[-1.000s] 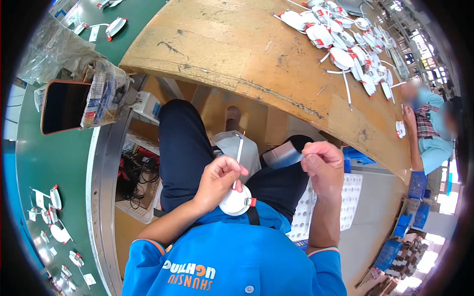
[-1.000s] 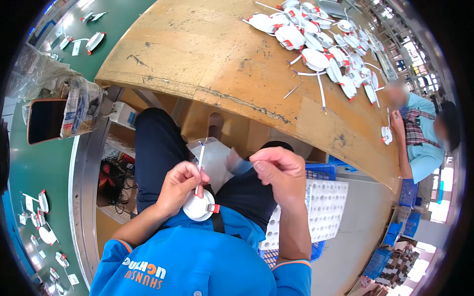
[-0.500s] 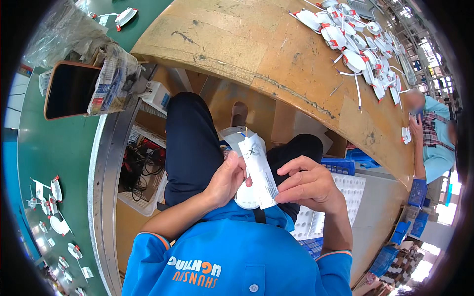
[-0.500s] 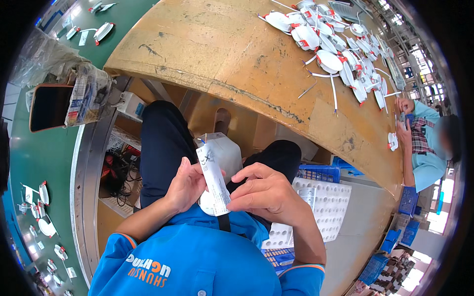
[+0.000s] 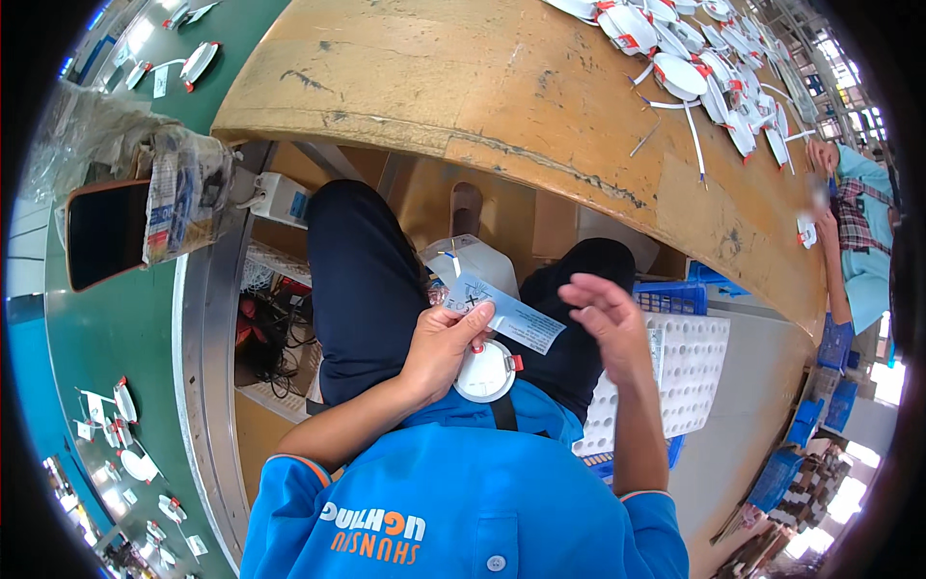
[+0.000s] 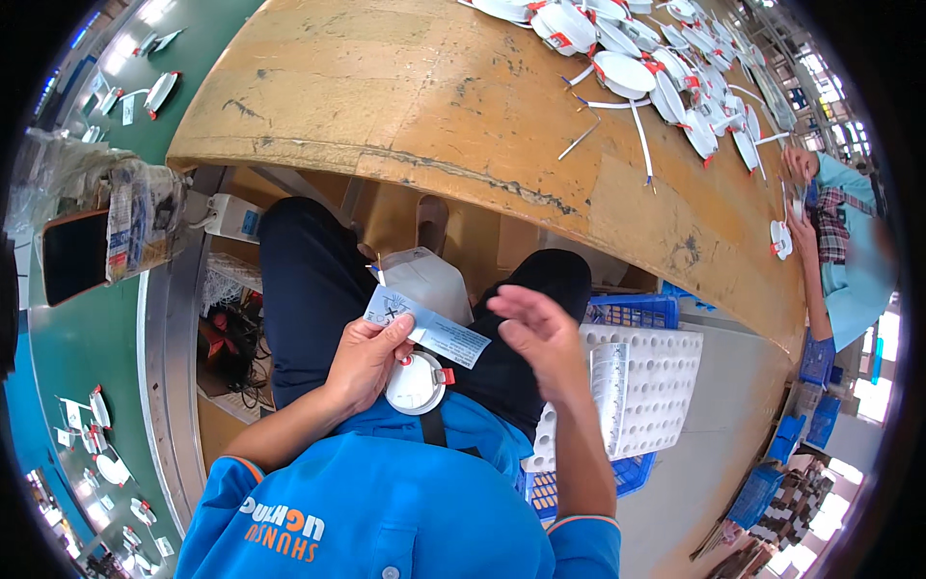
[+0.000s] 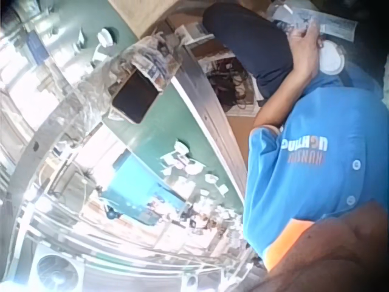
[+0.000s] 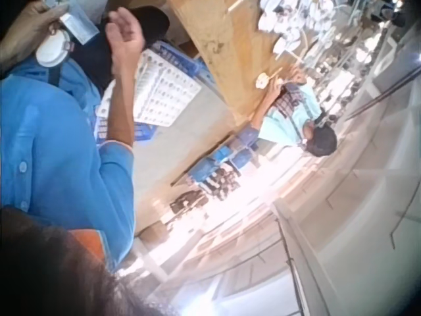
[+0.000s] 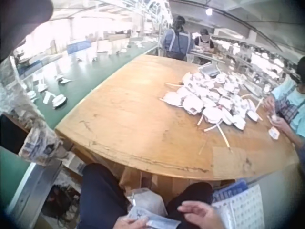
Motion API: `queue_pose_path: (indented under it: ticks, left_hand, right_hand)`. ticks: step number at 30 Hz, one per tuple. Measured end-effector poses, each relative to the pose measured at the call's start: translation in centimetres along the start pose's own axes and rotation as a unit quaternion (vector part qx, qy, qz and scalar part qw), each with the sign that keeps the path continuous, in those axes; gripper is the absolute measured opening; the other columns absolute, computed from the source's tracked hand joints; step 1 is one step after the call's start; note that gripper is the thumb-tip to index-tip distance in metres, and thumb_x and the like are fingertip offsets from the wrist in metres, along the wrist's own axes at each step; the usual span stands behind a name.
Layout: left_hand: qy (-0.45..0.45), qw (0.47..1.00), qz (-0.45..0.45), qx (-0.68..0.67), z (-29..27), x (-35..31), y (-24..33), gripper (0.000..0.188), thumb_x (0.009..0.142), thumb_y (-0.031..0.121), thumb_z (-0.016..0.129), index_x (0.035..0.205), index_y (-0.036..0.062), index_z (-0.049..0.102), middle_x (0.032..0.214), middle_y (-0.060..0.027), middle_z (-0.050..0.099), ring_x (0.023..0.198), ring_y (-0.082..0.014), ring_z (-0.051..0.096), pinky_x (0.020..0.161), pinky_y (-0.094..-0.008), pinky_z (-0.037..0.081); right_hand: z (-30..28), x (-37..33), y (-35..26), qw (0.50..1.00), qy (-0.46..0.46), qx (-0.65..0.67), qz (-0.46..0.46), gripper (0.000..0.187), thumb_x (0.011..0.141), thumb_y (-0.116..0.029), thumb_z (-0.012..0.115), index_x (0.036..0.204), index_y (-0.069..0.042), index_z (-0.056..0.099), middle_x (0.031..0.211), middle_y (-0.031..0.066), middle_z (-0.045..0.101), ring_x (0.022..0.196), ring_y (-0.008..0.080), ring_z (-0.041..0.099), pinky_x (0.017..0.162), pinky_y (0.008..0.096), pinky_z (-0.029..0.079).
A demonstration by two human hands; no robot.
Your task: The person applies technical certification labels to circular LED lighting fixtures by hand on an assembly line.
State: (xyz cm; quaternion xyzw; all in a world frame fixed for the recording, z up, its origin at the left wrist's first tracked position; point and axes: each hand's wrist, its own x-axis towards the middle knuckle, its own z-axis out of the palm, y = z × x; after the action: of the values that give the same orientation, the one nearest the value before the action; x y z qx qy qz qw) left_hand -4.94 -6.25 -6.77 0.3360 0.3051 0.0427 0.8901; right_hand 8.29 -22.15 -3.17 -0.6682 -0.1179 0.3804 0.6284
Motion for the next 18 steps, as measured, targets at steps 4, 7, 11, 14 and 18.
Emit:
queue_pose_path:
  ticks: [4,7,11,14,18]
  left_hand:
    - [-0.005,0.999,0.003,0.034,-0.2,0.4,-0.1,0.021,0.086,0.020,0.054,0.074,0.0040,0.058,0.061,0.0007,0.052,0.056,-0.0046,0.046,0.053,-0.0195,0.039]
    - [-0.047,0.995,0.015,0.090,-0.6,0.3,-0.4,0.015,0.088,0.016,0.049,0.092,0.0026,0.055,0.066,-0.0018,0.056,0.061,-0.0070,0.052,0.057,-0.0198,0.041]
    - [-0.086,0.990,0.077,0.085,-0.5,0.0,-1.7,0.046,0.090,0.006,0.038,0.132,0.0059,0.021,0.085,-0.0111,0.060,0.076,-0.0164,0.060,0.067,-0.0242,0.047]
    - [-0.065,0.996,-0.047,0.040,-1.3,0.9,-1.4,0.057,0.088,0.005,0.039,0.134,0.0051,0.005,0.093,-0.0158,0.058,0.080,-0.0201,0.060,0.073,-0.0307,0.049]
    - [-0.091,0.980,-0.143,0.108,-1.4,2.9,-0.9,0.035,0.083,0.010,0.053,0.113,-0.0066,0.045,0.090,-0.0126,0.060,0.079,-0.0141,0.059,0.067,-0.0240,0.048]
  right_hand:
    - [2.5,-0.3,2.3,0.996,0.021,0.075,0.048,0.024,0.072,-0.007,0.067,0.094,0.000,0.059,0.087,0.0069,0.061,0.084,0.0116,0.055,0.076,0.0245,0.043]
    - [3.4,-0.3,1.5,0.996,0.060,-0.044,-0.039,0.013,0.070,-0.007,0.068,0.081,-0.002,0.063,0.077,0.0044,0.061,0.079,0.0122,0.055,0.071,0.0247,0.043]
    - [3.3,-1.1,-1.2,0.941,0.087,-0.242,-0.218,0.008,0.066,-0.005,0.068,0.072,-0.005,0.062,0.072,0.0045,0.060,0.075,0.0178,0.056,0.067,0.0272,0.042]
    - [3.4,-1.5,-3.2,0.900,0.005,-0.319,-0.295,0.010,0.064,-0.006,0.068,0.072,-0.009,0.062,0.073,0.0039,0.058,0.077,0.0207,0.055,0.068,0.0299,0.040]
    - [7.1,-0.7,-4.1,0.870,-0.168,-0.330,-0.325,0.012,0.063,-0.005,0.069,0.073,-0.007,0.063,0.073,0.0039,0.059,0.073,0.0200,0.057,0.064,0.0302,0.042]
